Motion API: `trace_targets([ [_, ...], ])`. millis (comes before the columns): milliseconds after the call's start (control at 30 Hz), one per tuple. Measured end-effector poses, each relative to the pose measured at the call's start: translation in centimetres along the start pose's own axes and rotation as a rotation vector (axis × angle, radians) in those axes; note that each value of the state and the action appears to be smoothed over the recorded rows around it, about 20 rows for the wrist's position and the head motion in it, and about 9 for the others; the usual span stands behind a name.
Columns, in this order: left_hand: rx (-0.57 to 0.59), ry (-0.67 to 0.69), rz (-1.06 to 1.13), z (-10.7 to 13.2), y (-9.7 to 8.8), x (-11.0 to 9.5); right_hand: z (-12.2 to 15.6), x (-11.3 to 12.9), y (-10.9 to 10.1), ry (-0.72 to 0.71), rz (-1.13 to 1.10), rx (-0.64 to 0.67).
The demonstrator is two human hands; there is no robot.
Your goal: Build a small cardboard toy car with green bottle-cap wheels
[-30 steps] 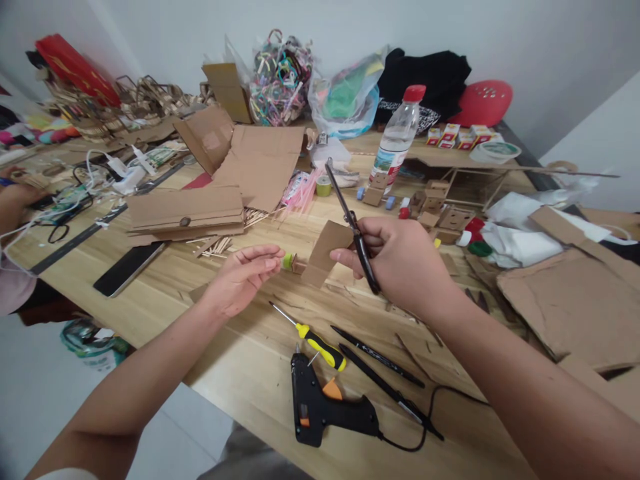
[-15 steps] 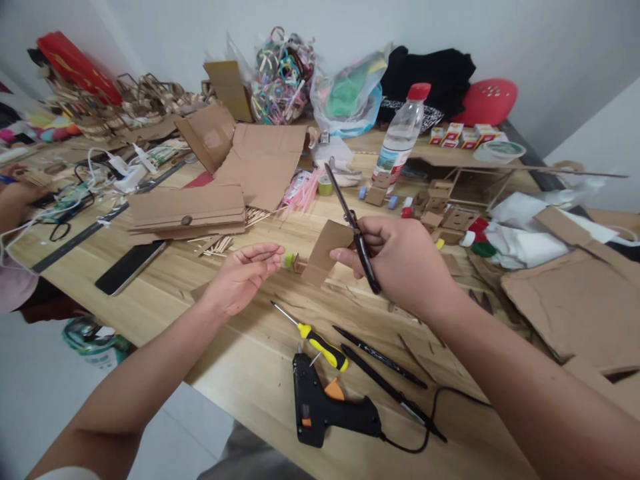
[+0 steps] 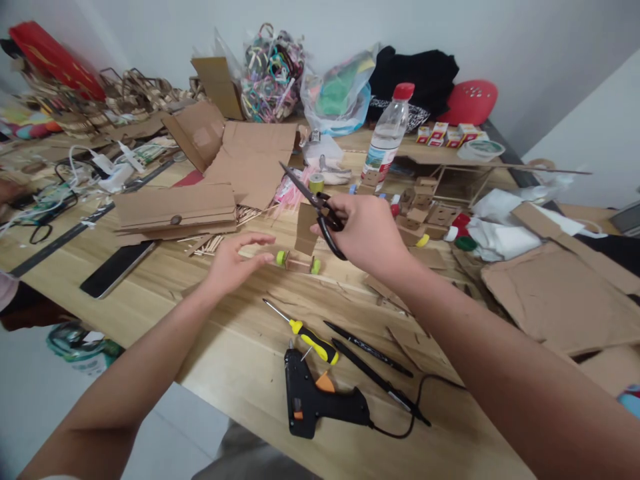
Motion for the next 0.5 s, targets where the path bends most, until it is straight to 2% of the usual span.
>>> trace_targets([
  [133, 0.12, 0.052, -0.278, -0.3, 2.3, 0.9, -1.3, -0.6, 2.3, -0.041, 0.066, 0.06],
  [233, 0.163, 0.064, -0.386, -0.1, 3.5, 1.3, -1.7, -1.1, 3.5, -0.057, 0.07, 0.102],
  [333, 0.121, 0.081, -0.376, -0.6, 3.5, 1.0, -1.7, -2.0, 4.0, -0.04, 0.024, 0.109],
  [500, 0.081, 0.092, -0.251, -3.3, 3.9, 0.4, -1.3, -2.7, 3.5, -0.025, -0.114, 0.078],
])
Point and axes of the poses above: each hand's wrist, its own z-axis away from the middle knuckle, its own y-axis out of the palm, x = y × z, the point moved 10 cm from there along -z, towards the middle knuckle, and after that the axes turned 2 degrees about -x, right-handed, at the moved point
